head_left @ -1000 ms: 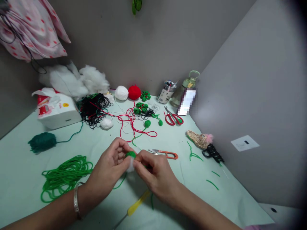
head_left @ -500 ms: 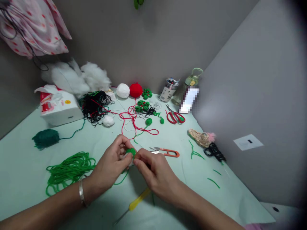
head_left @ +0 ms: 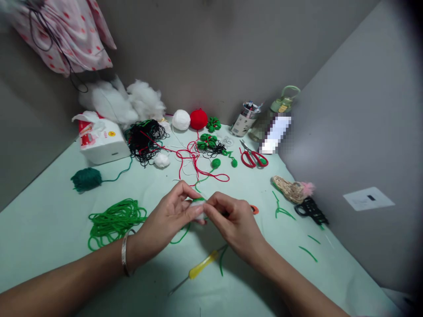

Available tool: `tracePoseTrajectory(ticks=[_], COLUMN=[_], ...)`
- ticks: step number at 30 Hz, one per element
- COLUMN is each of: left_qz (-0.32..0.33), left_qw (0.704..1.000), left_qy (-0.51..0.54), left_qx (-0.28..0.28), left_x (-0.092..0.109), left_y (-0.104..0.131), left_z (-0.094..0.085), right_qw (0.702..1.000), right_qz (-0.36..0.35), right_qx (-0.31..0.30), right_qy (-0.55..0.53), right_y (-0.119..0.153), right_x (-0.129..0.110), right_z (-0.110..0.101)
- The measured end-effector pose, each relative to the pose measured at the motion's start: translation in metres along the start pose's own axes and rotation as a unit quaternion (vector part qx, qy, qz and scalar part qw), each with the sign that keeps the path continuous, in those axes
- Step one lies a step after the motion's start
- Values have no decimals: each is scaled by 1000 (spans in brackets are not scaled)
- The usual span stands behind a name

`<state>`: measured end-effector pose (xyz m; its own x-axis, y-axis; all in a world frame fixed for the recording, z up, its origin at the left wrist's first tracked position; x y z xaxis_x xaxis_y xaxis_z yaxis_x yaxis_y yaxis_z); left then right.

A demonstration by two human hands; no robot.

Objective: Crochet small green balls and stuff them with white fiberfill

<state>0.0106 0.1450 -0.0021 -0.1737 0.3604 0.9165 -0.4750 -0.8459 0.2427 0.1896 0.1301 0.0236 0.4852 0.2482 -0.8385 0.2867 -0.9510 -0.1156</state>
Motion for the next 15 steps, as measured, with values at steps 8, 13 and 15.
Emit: tracePoseTrajectory(ticks=[8, 13, 15], left_qz=[15, -7, -15], left_qw=[996, 993, 993], left_qy=[-62, -77, -69], left_qx=[67, 95, 94], left_x=[0, 3, 4], left_y=[-6, -5, -4], left_z=[-2, -1, -2], right_qw=[995, 997, 993], right_qz=[-5, -61, -91], right_qx=[-82, -19, 25], right_qy=[-57, -52, -70], right_y=[10, 1, -3], right_x=[-9, -5, -5], right_z=[8, 5, -1])
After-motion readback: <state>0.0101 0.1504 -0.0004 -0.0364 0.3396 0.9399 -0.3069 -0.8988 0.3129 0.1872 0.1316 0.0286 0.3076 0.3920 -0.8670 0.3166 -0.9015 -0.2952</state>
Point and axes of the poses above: each hand's wrist, its own y-axis away from the middle knuckle, its own z-axis out of the palm, x = y × z, the point moved 1 cm from there along -y, towards the middle knuckle, and after that the axes turned 8 degrees about -z, right-handed, at the moved point
